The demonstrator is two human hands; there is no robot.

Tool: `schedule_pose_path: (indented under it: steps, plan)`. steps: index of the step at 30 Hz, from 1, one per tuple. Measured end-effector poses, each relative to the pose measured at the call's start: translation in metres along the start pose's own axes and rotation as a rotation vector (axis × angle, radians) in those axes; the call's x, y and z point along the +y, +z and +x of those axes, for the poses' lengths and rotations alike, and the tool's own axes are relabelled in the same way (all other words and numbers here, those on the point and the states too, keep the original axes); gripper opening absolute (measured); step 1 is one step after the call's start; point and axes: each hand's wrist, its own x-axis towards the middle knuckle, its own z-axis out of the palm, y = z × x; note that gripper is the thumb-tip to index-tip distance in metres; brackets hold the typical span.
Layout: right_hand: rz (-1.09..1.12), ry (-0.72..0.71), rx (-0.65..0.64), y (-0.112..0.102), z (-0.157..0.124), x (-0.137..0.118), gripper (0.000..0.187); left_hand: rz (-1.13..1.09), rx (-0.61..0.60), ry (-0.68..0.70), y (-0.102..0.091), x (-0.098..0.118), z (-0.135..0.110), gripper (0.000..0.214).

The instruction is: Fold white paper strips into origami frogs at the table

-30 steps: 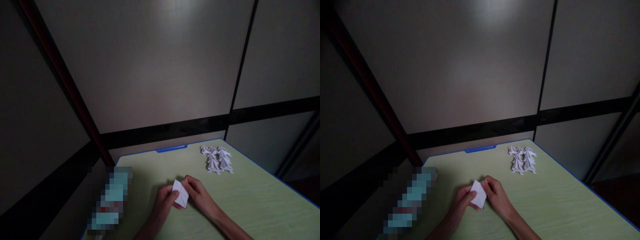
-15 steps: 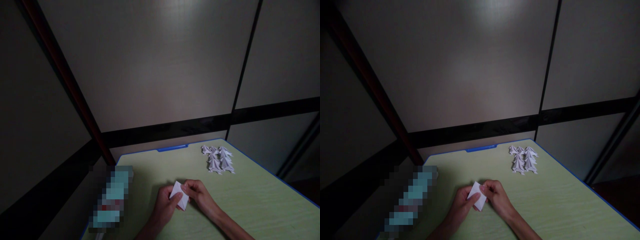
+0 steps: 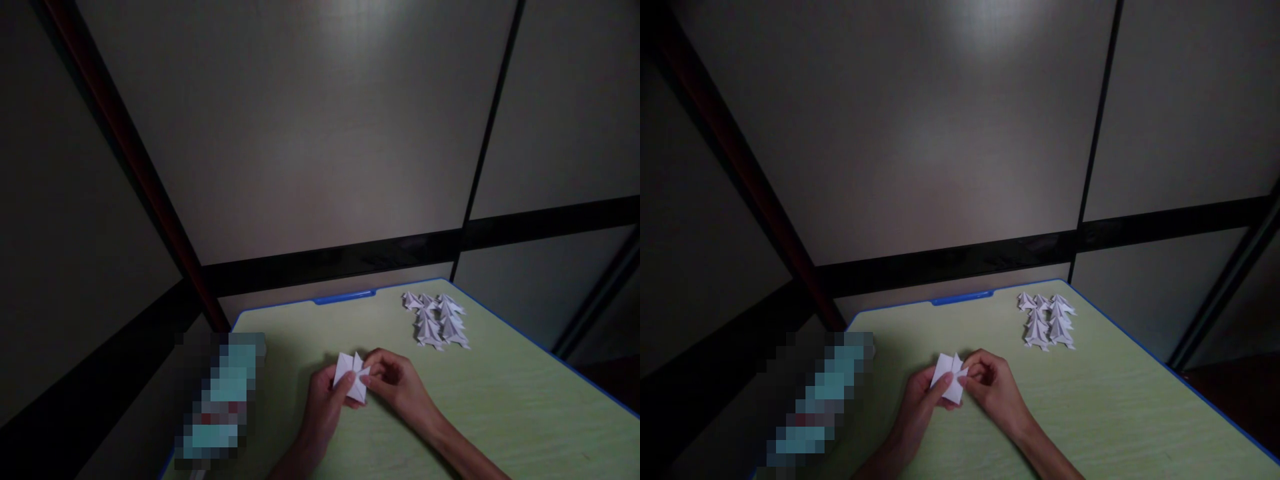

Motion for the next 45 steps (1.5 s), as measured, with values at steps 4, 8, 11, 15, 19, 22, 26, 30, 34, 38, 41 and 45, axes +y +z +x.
schedule_pose_path:
  steps: [4,8,11,15,19,22,26,30,34,38,41,45]
  plan:
    - [-0.012,0.009,0.011,0.0,-0.001,-0.002,0.019,0.019,-0.026,-0.038,0.0,0.002,0.0,0.025]
    - [-0.031,0.005,-0.007,0.001,-0.002,-0.004,0.017,0.046,-0.015,-0.041,0.0,0.001,0.0,0.022]
    - [-0.058,-0.027,-0.011,0.0,-0.002,-0.002,0.014,0.049,-0.017,-0.036,0.0,0.001,0.0,0.02]
    - [-0.123,-0.111,0.006,0.0,-0.003,-0.003,0.012,0.031,-0.018,-0.048,0.001,0.003,-0.002,0.02]
    - [-0.158,-0.164,0.019,0.0,-0.003,-0.007,0.01,0.008,-0.036,-0.036,0.0,0.003,-0.003,0.02]
    - [-0.172,-0.188,0.03,-0.001,-0.003,-0.008,0.01,-0.018,-0.064,-0.032,-0.001,0.001,-0.002,0.021]
    - [-0.184,-0.205,0.037,-0.001,-0.003,-0.008,0.01,-0.029,-0.079,-0.048,-0.002,0.002,-0.002,0.024]
    - [-0.172,-0.202,0.017,0.0,-0.003,-0.01,0.009,-0.036,-0.085,-0.057,-0.002,0.004,-0.002,0.024]
    - [-0.169,-0.172,-0.03,-0.001,-0.003,-0.012,0.008,-0.047,-0.097,-0.07,-0.002,0.005,-0.003,0.024]
    - [-0.17,-0.165,-0.061,-0.003,-0.003,-0.015,0.007,-0.079,-0.111,-0.078,-0.003,0.004,-0.001,0.022]
    - [-0.17,-0.176,-0.084,-0.005,-0.004,-0.016,0.007,-0.095,-0.109,-0.121,-0.004,0.002,0.001,0.022]
    - [-0.177,-0.18,-0.102,-0.007,-0.004,-0.016,0.007,-0.123,-0.106,-0.149,-0.004,-0.002,0.003,0.02]
